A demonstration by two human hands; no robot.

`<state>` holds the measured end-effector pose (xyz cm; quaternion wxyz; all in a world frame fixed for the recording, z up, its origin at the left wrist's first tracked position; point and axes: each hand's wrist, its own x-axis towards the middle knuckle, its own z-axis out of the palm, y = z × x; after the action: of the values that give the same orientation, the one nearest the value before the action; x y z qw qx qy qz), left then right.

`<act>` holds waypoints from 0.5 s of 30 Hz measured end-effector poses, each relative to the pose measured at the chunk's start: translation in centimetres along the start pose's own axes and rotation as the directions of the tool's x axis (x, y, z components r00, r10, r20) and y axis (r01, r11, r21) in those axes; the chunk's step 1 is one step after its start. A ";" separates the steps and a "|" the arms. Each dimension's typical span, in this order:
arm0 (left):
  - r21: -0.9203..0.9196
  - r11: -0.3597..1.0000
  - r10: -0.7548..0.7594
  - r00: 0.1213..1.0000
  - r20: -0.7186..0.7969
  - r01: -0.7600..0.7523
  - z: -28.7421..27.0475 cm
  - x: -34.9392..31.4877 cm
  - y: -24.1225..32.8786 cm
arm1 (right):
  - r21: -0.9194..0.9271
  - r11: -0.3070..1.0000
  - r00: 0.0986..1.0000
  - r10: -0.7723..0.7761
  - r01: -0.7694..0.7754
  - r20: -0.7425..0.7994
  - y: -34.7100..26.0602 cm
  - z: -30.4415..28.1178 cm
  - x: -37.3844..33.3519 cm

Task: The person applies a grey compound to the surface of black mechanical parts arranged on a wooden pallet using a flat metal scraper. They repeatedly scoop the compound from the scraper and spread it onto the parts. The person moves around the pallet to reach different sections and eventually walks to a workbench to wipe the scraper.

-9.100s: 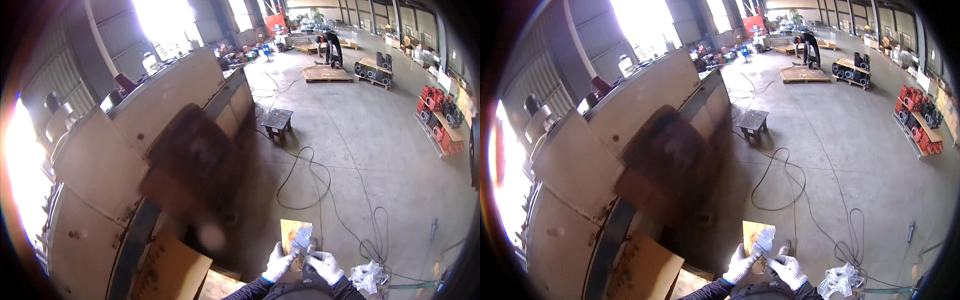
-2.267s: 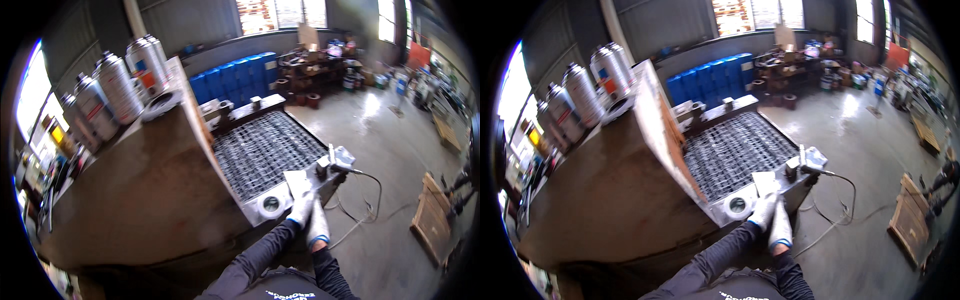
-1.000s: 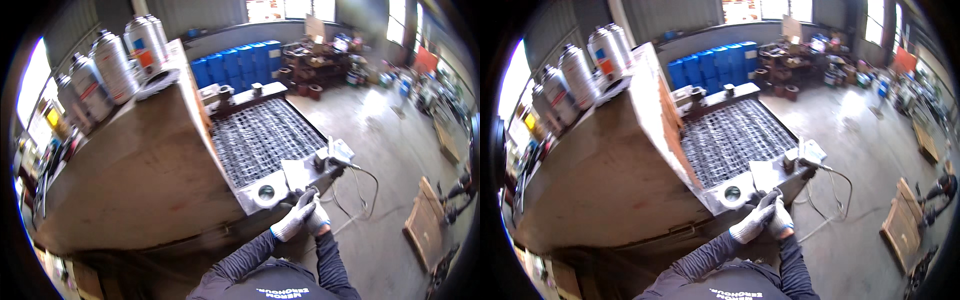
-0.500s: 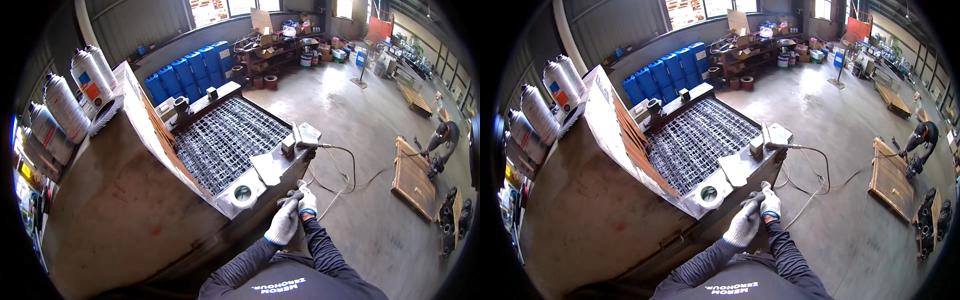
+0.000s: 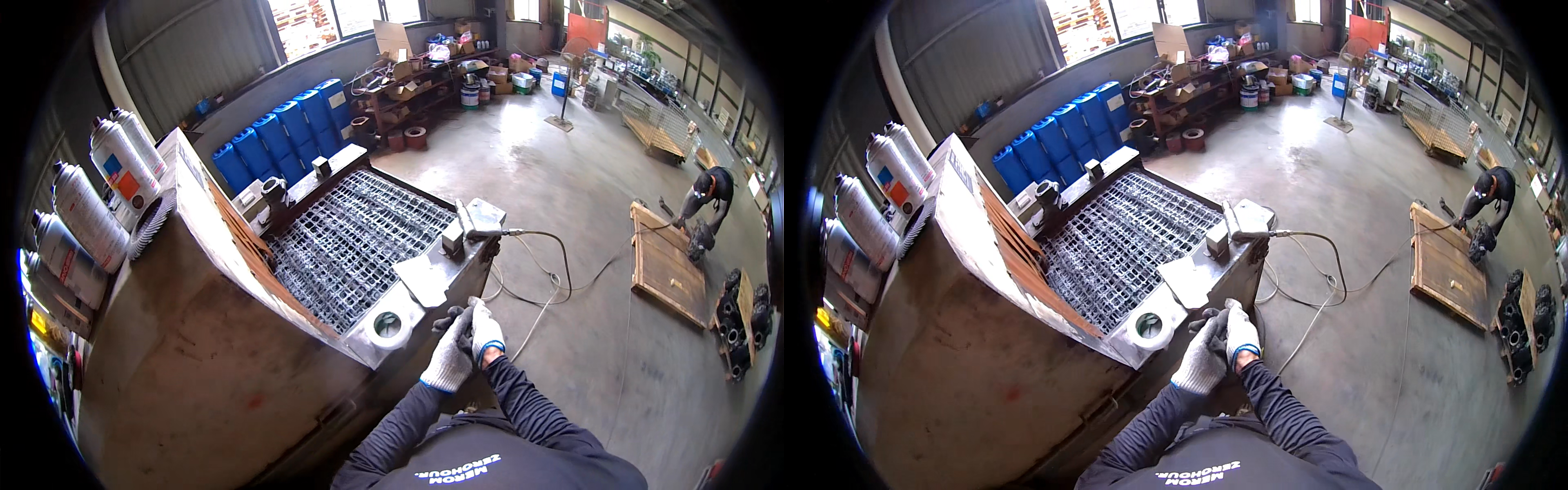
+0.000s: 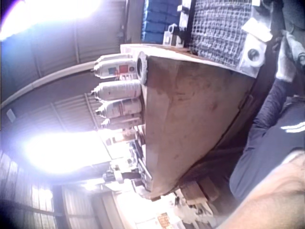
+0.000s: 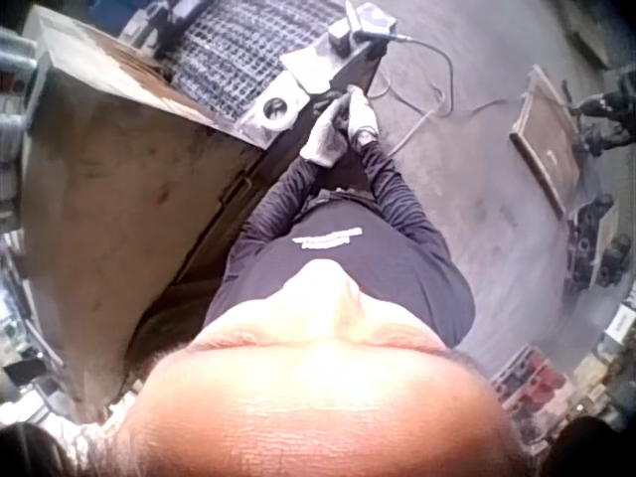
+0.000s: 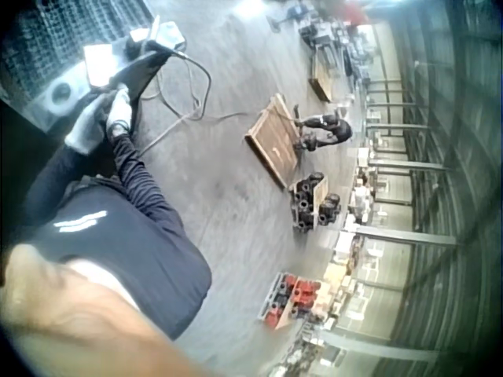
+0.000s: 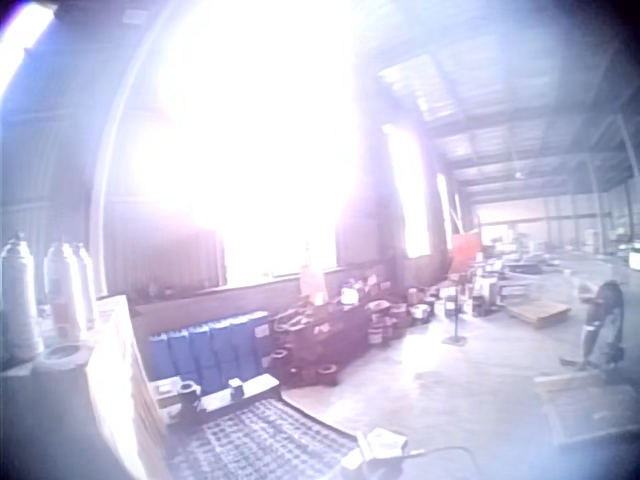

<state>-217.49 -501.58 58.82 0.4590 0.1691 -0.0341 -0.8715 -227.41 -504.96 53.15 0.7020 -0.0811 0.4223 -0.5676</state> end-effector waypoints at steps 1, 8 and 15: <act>0.029 1.000 -0.013 1.000 0.005 0.013 0.9 0.2 -0.5 | -0.027 0.995 0.990 -0.094 0.092 -0.101 0.2 -1.4 1.2; 0.258 0.961 0.095 0.995 0.020 -0.097 0.5 -1.1 -2.4 | -0.026 0.979 0.961 -0.205 0.203 -0.187 -2.7 -1.0 -0.1; 0.097 0.995 0.040 0.991 -0.130 -0.027 -2.1 -1.2 0.3 | -0.735 0.678 0.980 -0.144 -0.002 -0.136 -1.4 3.0 -4.6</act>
<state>-215.94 -500.62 57.25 0.4664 0.2475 -0.0479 -0.8479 -226.36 -502.51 58.16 0.5465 -0.3189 0.6728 -0.3833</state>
